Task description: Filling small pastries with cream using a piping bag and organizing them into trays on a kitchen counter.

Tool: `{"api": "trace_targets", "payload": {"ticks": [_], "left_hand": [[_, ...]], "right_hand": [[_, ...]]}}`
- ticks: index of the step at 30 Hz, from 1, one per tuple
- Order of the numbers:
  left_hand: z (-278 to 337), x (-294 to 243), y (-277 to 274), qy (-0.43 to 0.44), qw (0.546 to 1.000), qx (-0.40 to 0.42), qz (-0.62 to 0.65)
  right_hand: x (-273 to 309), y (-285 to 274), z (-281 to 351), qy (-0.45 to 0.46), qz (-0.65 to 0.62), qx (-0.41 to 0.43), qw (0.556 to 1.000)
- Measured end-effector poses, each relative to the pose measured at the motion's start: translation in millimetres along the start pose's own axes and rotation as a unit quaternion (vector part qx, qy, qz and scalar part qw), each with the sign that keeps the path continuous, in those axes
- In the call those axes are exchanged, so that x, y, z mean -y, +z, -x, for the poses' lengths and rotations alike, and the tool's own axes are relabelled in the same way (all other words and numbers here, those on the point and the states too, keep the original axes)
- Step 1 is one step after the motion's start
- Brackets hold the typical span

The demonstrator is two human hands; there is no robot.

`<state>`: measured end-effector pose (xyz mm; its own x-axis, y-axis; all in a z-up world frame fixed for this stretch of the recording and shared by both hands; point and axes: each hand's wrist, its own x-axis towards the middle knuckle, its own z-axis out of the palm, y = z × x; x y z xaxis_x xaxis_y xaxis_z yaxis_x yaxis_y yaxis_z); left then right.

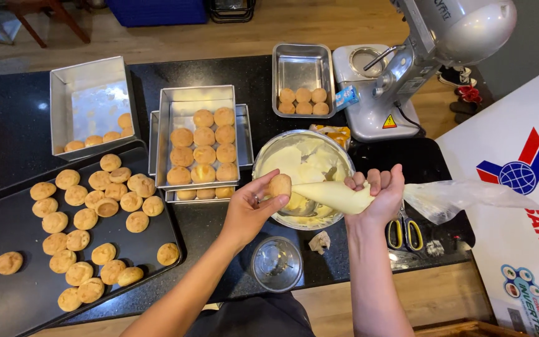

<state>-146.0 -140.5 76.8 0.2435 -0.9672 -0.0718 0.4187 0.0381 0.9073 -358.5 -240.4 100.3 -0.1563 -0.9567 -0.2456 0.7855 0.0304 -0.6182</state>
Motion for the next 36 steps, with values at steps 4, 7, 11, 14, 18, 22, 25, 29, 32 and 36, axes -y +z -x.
{"api": "trace_targets", "payload": {"ticks": [4, 7, 11, 14, 18, 22, 25, 29, 32, 36], "left_hand": [[-9.7, 6.0, 2.7, 0.003, 0.999, -0.004, -0.034], [-14.8, 9.7, 3.1, -0.017, 0.999, -0.011, -0.044], [-27.2, 29.2, -4.4, -0.044, 0.996, -0.01, -0.074], [-31.4, 33.9, -0.4, -0.055, 0.994, -0.002, -0.091], [-40.3, 46.7, -0.7, -0.069, 0.992, 0.018, -0.108], [-40.7, 37.5, 8.7, -0.057, 0.961, 0.087, -0.258], [-42.3, 36.3, 23.2, 0.009, 0.879, 0.194, -0.436], [-33.8, 52.6, 34.0, 0.079, 0.713, 0.35, -0.603], [-33.3, 36.2, 54.0, 0.007, 0.727, 0.384, -0.569], [-51.0, -5.6, 34.2, -0.015, 0.786, 0.352, -0.509]], "right_hand": [[3.4, 3.7, 6.7, -0.002, -0.01, -0.036, 0.999], [2.0, -0.8, 6.5, -0.007, -0.022, -0.058, 0.998], [-2.0, -11.5, 2.7, -0.019, -0.042, -0.088, 0.995], [2.2, -9.3, 6.5, -0.032, -0.036, -0.118, 0.992], [10.8, -22.1, 4.7, -0.046, -0.049, -0.134, 0.989], [32.0, -34.3, 1.8, -0.086, -0.044, -0.164, 0.982], [46.5, -41.2, 0.6, -0.116, -0.04, -0.187, 0.975], [51.2, -49.1, -1.8, -0.137, -0.042, -0.214, 0.966], [49.2, -48.9, -1.0, -0.127, -0.032, -0.229, 0.965], [51.1, -63.9, -3.3, -0.11, -0.011, -0.245, 0.963]]}}
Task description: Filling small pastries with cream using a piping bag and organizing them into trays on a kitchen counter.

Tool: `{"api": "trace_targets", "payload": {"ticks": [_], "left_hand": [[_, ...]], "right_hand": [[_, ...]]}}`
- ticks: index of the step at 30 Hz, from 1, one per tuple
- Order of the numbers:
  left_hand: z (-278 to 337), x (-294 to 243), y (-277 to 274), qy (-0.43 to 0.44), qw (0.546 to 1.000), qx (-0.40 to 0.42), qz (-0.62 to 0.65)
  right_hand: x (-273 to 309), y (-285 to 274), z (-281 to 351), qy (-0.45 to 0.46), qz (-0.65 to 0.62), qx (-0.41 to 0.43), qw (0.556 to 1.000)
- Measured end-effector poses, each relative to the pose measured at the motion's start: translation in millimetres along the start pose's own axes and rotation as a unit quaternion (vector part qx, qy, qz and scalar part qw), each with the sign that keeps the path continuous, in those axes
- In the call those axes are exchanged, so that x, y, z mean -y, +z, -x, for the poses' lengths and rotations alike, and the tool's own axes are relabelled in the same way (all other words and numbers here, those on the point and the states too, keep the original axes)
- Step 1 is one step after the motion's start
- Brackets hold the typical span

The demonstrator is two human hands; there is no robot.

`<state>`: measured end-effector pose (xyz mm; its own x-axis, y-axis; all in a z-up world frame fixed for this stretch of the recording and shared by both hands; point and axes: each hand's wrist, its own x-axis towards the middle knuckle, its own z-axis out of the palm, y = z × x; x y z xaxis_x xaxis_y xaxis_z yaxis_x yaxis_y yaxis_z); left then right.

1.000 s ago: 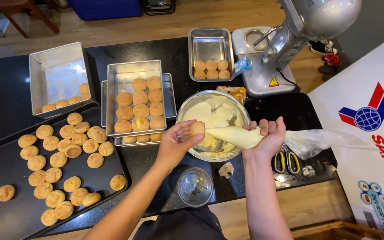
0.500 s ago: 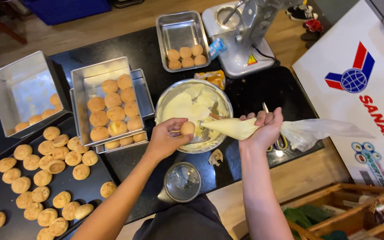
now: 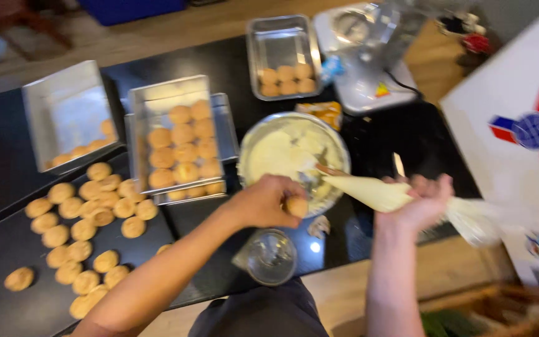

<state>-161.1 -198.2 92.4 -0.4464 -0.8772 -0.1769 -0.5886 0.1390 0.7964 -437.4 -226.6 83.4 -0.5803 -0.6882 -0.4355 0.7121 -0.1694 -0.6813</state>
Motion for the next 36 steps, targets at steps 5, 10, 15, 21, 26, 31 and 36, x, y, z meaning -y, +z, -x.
{"api": "trace_targets", "payload": {"ticks": [5, 10, 15, 21, 26, 31, 36], "left_hand": [[14.8, 67.9, -123.9, -0.031, 0.964, -0.217, -0.15], [21.2, 153.5, -217.0, -0.175, 0.934, -0.212, -0.229], [33.2, 191.9, -232.1, -0.197, 0.933, -0.093, -0.285], [56.2, 159.4, -231.7, -0.185, 0.962, -0.165, -0.111], [95.8, 175.1, -233.2, -0.041, 0.941, -0.322, -0.097], [197.0, 171.4, -190.5, -0.051, 0.872, -0.475, -0.103], [291.8, 228.5, -91.5, -0.211, 0.819, -0.514, -0.145]], "right_hand": [[4.4, -2.4, 0.9, -0.007, -0.027, 0.023, 0.999], [-3.6, -6.3, -1.5, -0.007, 0.011, 0.029, 0.999], [-5.3, -1.5, 0.8, 0.006, 0.033, 0.02, 0.999], [-17.0, 8.0, -3.0, 0.01, 0.035, 0.029, 0.999], [-28.2, 10.6, -13.0, 0.01, 0.061, 0.072, 0.995], [-37.0, 19.8, 2.5, 0.016, 0.068, 0.088, 0.994], [-53.3, 34.2, 18.2, 0.034, 0.033, 0.094, 0.994]]}}
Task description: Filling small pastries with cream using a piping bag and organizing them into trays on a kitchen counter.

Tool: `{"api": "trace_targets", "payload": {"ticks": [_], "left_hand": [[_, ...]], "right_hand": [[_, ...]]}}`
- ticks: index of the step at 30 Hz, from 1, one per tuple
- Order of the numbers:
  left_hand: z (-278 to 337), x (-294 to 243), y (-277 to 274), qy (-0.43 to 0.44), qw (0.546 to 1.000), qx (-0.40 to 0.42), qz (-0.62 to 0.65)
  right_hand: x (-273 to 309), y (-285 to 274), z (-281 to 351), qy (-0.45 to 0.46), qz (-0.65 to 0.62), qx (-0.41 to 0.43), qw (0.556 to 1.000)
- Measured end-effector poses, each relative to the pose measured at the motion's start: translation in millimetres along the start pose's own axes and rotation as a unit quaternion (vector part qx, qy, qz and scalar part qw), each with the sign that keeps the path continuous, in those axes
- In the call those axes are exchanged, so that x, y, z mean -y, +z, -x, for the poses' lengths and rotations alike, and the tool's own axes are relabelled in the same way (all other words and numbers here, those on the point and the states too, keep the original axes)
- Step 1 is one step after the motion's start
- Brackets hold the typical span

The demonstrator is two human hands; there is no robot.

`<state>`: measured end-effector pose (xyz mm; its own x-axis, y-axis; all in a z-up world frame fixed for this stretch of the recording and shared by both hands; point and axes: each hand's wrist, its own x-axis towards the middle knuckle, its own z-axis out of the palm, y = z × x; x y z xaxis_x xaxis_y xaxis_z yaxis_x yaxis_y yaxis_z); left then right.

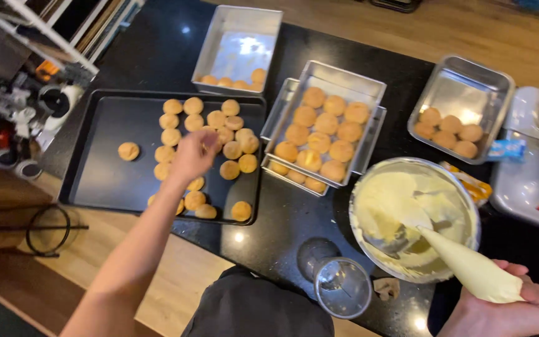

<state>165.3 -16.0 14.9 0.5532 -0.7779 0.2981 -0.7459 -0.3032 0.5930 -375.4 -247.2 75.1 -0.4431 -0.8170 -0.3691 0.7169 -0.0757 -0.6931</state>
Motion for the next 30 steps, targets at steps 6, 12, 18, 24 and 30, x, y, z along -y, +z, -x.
{"api": "trace_targets", "payload": {"ticks": [6, 12, 18, 24, 30], "left_hand": [[104.1, 88.5, 11.9, -0.129, 0.99, 0.007, -0.056], [124.6, 88.8, 23.0, -0.114, 0.988, -0.019, -0.101], [120.4, 86.7, 45.0, -0.199, 0.97, 0.008, -0.138], [110.5, 64.7, 50.1, -0.113, 0.981, -0.045, -0.149], [79.4, -119.2, 74.6, -0.247, 0.854, -0.179, 0.422]], "right_hand": [[-18.8, 13.0, 7.9, 0.025, -0.035, 0.034, 0.999], [-34.8, 17.6, 41.4, -0.02, -0.003, 0.097, 0.995], [-38.0, 17.5, -14.6, 0.0, -0.014, 0.071, 0.997], [-16.1, 50.1, 39.1, 0.093, -0.016, -0.012, 0.995], [-18.8, 40.7, 48.7, 0.115, -0.043, 0.069, 0.99]]}}
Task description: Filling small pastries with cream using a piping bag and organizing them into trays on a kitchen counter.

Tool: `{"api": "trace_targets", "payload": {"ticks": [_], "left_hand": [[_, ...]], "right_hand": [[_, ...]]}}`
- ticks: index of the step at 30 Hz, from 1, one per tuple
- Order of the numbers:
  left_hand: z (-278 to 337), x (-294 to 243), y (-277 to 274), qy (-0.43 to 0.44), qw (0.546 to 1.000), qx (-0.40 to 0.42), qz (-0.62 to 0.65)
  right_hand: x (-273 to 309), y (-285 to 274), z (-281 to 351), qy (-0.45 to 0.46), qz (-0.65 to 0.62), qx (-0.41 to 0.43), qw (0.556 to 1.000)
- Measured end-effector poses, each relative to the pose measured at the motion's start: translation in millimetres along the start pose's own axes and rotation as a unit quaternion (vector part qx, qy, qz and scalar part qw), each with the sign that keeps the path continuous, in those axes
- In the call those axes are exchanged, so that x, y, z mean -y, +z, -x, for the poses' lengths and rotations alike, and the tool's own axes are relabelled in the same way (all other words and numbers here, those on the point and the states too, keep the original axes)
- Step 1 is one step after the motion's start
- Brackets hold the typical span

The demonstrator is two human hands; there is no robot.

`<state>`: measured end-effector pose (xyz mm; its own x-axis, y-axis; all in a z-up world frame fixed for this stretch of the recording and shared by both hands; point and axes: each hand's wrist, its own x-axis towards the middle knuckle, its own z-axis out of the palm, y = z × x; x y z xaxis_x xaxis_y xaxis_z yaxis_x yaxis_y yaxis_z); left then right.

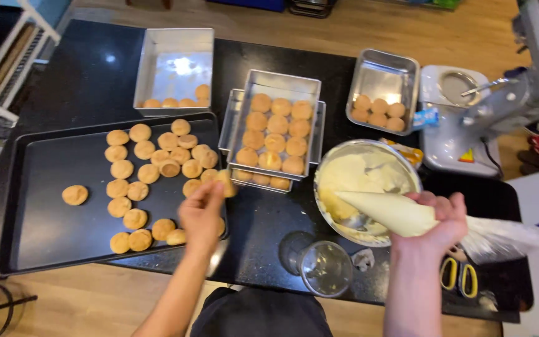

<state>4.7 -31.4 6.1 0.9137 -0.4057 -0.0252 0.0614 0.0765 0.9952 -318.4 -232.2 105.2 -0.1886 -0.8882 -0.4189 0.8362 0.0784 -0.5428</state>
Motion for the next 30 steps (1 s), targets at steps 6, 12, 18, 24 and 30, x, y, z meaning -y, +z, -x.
{"api": "trace_targets", "payload": {"ticks": [6, 12, 18, 24, 30], "left_hand": [[70.3, -90.2, 95.5, -0.241, 0.912, 0.167, 0.288], [89.2, -108.3, 118.7, -0.278, 0.884, 0.246, 0.286], [94.9, -116.1, 118.1, -0.208, 0.891, 0.311, 0.255], [91.3, -98.7, 120.8, -0.081, 0.906, 0.368, 0.194], [93.1, -95.4, 123.9, -0.073, 0.91, 0.361, 0.188]], "right_hand": [[-8.6, 14.9, 19.7, 0.036, 0.012, 0.07, 0.997], [1.6, 27.4, 41.6, 0.033, -0.026, 0.092, 0.995], [13.2, 26.8, 46.8, 0.004, -0.044, 0.105, 0.993], [18.6, 30.5, 45.4, -0.026, 0.0, 0.177, 0.984], [15.6, 21.0, 27.5, -0.028, 0.015, 0.206, 0.978]]}}
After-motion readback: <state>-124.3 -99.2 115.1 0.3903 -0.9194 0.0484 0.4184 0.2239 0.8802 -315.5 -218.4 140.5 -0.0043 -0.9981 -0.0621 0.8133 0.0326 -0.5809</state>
